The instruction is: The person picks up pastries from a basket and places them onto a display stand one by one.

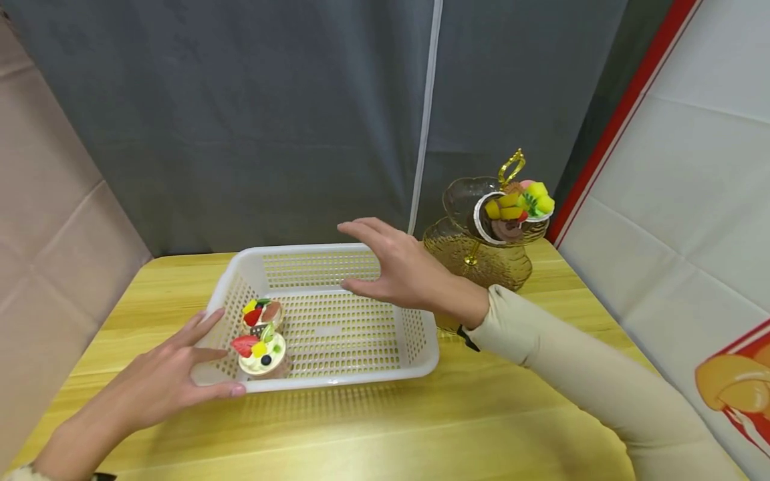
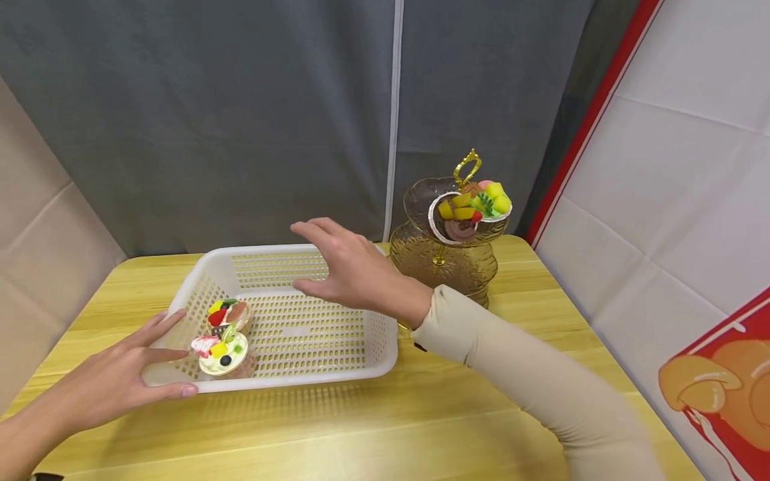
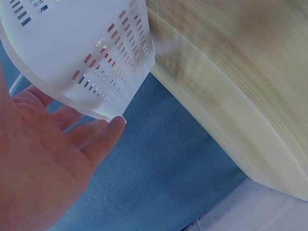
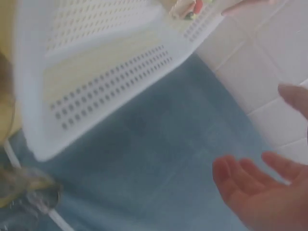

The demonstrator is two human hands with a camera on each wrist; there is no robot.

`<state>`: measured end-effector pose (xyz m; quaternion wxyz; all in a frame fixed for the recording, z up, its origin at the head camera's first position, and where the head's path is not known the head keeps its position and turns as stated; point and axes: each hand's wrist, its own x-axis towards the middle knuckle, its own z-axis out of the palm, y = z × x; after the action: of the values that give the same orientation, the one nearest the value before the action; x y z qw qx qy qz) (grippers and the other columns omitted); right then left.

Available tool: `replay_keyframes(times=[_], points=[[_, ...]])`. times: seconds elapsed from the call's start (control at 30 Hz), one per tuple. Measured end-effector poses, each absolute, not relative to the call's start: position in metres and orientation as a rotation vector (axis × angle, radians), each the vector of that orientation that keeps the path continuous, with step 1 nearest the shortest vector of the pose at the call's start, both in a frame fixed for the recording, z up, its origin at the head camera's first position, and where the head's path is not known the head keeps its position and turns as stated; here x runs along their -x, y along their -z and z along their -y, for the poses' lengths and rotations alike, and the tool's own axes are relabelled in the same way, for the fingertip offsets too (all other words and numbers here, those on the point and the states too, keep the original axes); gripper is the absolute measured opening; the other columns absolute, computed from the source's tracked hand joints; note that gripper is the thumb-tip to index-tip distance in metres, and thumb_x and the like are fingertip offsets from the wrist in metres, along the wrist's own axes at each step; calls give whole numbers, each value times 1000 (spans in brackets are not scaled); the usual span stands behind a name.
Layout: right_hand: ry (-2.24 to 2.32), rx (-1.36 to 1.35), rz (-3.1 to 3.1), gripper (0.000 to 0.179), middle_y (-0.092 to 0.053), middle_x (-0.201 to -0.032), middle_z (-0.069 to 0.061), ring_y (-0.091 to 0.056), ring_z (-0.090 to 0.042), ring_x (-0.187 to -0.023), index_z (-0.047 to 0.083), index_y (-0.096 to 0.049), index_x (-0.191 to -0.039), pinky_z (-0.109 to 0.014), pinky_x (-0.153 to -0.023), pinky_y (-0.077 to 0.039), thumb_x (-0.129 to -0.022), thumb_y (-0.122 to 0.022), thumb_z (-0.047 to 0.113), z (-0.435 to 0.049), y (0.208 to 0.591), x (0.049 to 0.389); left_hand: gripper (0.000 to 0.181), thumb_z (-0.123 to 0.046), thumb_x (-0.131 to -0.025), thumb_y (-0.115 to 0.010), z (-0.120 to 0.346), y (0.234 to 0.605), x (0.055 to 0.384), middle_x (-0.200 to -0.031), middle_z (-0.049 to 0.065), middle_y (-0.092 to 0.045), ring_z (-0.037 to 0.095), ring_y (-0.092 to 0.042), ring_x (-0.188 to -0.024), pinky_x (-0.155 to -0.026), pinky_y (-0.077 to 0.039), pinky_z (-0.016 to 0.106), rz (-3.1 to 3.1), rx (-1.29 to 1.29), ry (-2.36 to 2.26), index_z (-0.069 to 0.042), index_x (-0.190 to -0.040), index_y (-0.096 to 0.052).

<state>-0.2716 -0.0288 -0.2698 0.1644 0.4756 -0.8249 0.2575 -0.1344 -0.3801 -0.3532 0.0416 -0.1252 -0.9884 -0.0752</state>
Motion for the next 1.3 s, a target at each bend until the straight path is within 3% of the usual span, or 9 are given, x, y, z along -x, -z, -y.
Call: replay_keyframes(times=[0.07, 0.33, 0.77, 1.0, 1.17, 1.3], points=[[-748, -1413, 2403, 73, -53, -142, -7, -54, -20, -127, 9, -49, -145, -38, -101, -46, -84, -79, 35, 37, 273, 274, 71, -72, -73, -71, 380, 354, 135, -158, 17, -33, 49, -33, -139, -70, -50, 65, 3030, 379, 228, -12, -109, -78], [-768, -1655, 2565, 78, -53, -145, -4, -58, -16, -123, 10, -45, -148, -30, -101, -44, -84, -81, 35, 66, 287, 283, 71, -72, -73, -72, 380, 354, 135, -158, 18, -32, 48, -35, -138, -72, -51, 61, 3041, 372, 217, -12, -110, -78], [-784, -1945, 2713, 78, -52, -147, -7, -60, -18, -122, 5, -47, -146, -26, -101, -43, -81, -84, 28, 105, 319, 289, 70, -72, -74, -71, 380, 353, 134, -159, 17, -32, 49, -35, -137, -72, -52, 61, 3034, 379, 223, -12, -110, -78], [-841, -2092, 2737, 71, -53, -145, 1, -57, -12, -123, 15, -52, -143, -20, -97, -44, -81, -84, 22, 129, 338, 285, 70, -72, -74, -71, 381, 354, 134, -158, 16, -32, 49, -36, -137, -71, -52, 60, 3024, 385, 229, -12, -110, -78], [-738, -2022, 2836, 76, -59, -137, -7, -61, -17, -116, 9, -50, -144, -21, -92, -47, -80, -85, 29, 140, 349, 280, 69, -71, -74, -72, 381, 353, 134, -159, 15, -31, 48, -34, -139, -71, -52, 60, 3025, 385, 238, -12, -110, -78], [-676, -1973, 2917, 70, -63, -129, -9, -61, -13, -112, 7, -55, -137, -20, -88, -46, -79, -85, 32, 149, 358, 277, 68, -69, -74, -73, 381, 354, 135, -159, 16, -32, 49, -34, -139, -71, -52, 60, 3022, 393, 236, -11, -110, -78]])
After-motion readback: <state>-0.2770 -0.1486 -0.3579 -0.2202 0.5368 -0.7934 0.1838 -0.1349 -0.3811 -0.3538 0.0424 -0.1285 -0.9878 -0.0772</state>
